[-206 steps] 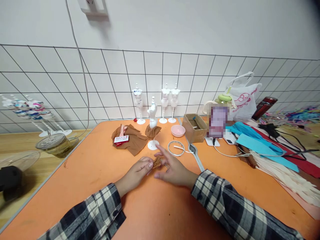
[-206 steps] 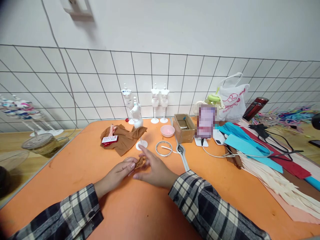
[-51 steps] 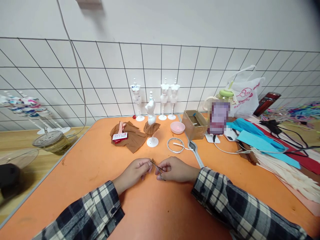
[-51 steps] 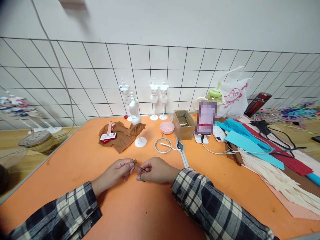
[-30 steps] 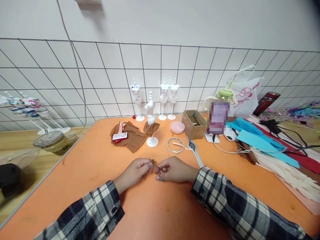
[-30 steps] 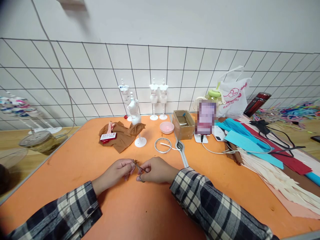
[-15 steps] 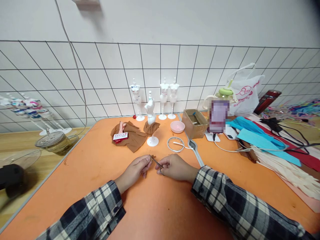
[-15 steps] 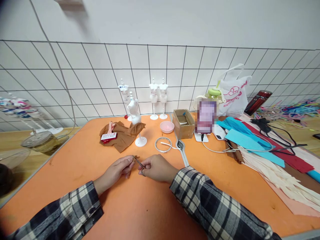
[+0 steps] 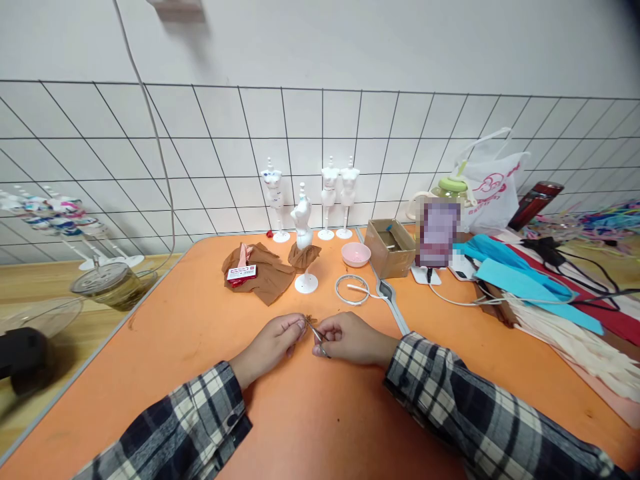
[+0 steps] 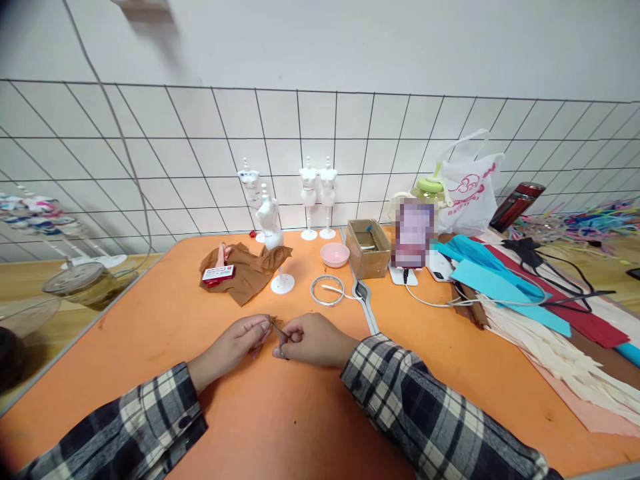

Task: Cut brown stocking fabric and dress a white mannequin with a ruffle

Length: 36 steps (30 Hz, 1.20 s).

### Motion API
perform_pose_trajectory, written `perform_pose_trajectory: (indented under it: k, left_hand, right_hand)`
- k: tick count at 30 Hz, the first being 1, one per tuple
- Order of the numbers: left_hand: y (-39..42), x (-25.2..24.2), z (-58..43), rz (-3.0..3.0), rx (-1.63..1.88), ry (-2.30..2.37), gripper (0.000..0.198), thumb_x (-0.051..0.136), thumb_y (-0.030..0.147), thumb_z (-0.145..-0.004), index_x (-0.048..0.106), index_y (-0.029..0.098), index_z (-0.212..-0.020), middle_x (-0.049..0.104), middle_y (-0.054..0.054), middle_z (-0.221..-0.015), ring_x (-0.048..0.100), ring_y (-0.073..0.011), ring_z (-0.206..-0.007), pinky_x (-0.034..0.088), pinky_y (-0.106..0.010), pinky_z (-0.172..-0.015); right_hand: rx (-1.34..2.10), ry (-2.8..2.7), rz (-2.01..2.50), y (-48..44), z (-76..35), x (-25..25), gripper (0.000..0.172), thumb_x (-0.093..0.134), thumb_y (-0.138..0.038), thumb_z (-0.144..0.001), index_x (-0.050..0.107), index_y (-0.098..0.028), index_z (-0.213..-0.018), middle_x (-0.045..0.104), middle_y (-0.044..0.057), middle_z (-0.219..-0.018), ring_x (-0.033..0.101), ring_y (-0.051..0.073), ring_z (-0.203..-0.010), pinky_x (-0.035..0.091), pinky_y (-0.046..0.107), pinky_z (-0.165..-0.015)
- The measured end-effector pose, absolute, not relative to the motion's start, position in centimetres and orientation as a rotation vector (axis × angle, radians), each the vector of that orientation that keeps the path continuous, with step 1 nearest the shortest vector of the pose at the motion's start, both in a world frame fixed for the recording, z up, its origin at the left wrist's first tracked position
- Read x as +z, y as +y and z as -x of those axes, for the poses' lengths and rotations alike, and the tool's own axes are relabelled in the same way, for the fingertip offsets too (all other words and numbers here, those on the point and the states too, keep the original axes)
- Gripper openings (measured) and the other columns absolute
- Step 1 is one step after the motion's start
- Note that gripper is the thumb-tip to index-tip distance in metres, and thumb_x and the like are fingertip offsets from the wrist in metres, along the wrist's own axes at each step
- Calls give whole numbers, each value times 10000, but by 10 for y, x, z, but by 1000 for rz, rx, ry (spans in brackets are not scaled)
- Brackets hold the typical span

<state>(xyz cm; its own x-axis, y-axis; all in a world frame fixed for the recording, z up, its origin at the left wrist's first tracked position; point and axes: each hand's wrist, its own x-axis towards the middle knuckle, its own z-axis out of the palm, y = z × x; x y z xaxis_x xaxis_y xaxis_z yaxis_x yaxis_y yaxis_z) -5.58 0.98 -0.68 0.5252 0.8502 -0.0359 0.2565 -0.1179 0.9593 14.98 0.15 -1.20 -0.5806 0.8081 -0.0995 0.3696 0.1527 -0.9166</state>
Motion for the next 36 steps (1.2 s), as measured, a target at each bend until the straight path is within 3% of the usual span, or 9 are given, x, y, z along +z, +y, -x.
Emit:
perform_pose_trajectory:
  k: [15, 36]
  left_hand:
    - [9, -3, 55, -1675, 642, 1010, 394, 436, 519, -874, 392, 211, -634, 367, 69, -562, 370, -101, -493, 325, -235, -495]
    - [11, -6, 59, -1706, 629, 984, 428, 398, 527, -917, 406, 201, -640, 385, 62, -563, 381, -99, -491, 326, -229, -485]
  right_hand:
    - [1462, -2033, 1150, 2, -151, -6, 211, 669, -350, -773, 702, -150, -828, 488, -48, -589, 387, 80, -541, 265, 198, -487]
    - [1638, -1912, 1163, 3, -149, -10, 184, 633, -302, -793, 693, -149, -874, 645, -1, -643, 533, 96, -548, 372, 189, -515]
